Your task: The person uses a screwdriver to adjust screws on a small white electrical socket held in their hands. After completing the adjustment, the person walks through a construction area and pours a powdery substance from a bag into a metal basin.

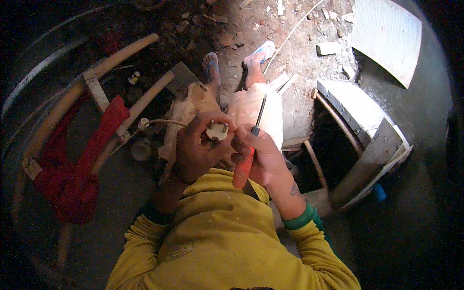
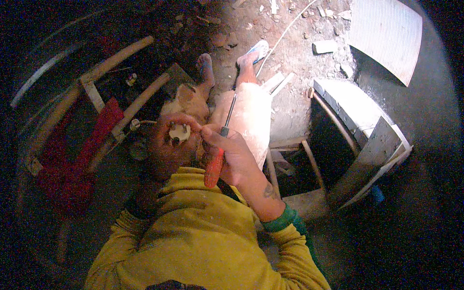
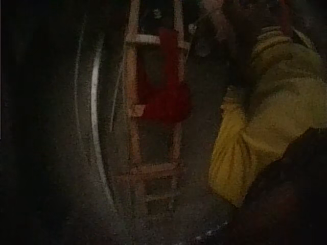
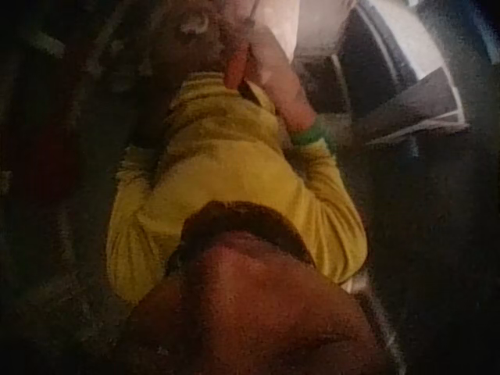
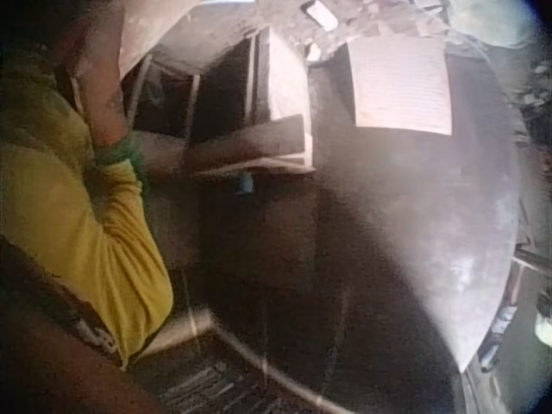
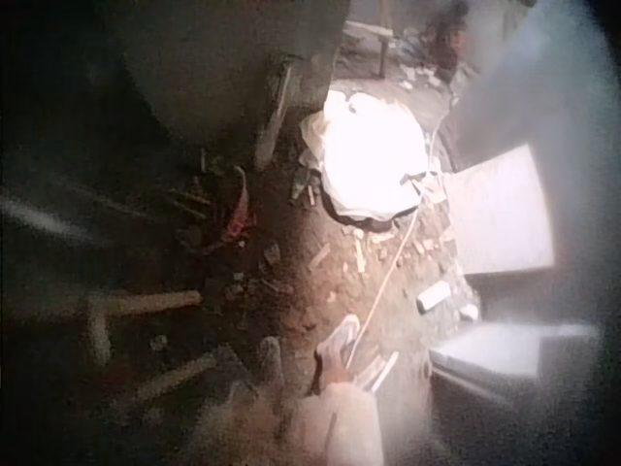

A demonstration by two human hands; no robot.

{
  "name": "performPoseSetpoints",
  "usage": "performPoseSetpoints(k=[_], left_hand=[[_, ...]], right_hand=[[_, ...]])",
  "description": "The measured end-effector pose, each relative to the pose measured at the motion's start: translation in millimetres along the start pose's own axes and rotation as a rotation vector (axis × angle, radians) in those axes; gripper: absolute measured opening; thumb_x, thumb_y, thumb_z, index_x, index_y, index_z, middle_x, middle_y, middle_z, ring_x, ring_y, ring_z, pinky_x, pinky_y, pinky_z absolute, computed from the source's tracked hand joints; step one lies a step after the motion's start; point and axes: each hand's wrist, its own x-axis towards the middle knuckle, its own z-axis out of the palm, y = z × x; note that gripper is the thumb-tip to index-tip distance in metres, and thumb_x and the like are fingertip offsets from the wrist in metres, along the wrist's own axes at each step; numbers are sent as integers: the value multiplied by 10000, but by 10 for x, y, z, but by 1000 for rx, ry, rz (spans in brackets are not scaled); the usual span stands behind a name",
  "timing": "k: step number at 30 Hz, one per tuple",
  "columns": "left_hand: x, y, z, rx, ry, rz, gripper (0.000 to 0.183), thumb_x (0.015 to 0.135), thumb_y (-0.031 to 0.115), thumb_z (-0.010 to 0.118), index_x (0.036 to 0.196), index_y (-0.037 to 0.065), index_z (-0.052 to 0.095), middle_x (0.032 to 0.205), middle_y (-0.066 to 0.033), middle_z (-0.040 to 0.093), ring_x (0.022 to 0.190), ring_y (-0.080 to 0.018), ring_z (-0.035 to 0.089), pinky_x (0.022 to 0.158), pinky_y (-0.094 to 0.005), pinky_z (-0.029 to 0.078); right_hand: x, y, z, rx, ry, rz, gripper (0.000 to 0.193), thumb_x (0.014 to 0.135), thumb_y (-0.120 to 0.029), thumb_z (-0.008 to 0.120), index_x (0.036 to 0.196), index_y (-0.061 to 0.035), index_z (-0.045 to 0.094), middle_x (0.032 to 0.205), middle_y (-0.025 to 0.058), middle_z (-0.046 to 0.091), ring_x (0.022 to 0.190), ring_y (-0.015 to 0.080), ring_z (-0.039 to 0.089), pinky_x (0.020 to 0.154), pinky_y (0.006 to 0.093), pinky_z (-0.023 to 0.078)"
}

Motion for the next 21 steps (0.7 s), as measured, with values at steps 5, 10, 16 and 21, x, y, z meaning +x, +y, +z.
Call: performPoseSetpoints(k=[5, 10, 16, 21], left_hand=[[67, -52, -107, -317, 31, -72, 294, 856, 73, 722, 1102, 57, 562, 974, -32, 646, 881, -104, 605, 800, -250, 504], [129, 186, -304, -426, 67, -131, 290, 866, 54, 707, 1112, 52, 553, 973, -27, 629, 917, -97, 594, 840, -252, 493], [85, 444, -297, -345, 8, -256, 264, 861, 36, 699, 1096, 47, 578, 970, -23, 630, 911, -93, 601, 842, -256, 504], [128, 490, -261, -266, -82, -353, 233, 862, 49, 697, 1072, 39, 598, 959, -20, 632, 899, -85, 601, 813, -245, 514]], right_hand=[[-69, 15, 81, -713, 199, -415, 272, 968, -204, 576, 1190, -53, 614, 825, 25, 582, 695, 140, 550, 649, 269, 465], [-436, -230, 390, -1719, 160, -824, 300, 914, -119, 584, 1203, -55, 635, 813, 117, 557, 718, 225, 589, 640, 325, 462], [-318, -269, 497, -1568, 74, -981, 295, 764, 54, 689, 1033, -65, 718, 824, 81, 619, 721, 199, 656, 603, 316, 514], [-153, -265, 309, -1638, -61, -1127, 307, 760, -105, 735, 1060, -118, 673, 957, 89, 646, 825, 295, 664, 671, 366, 539]])
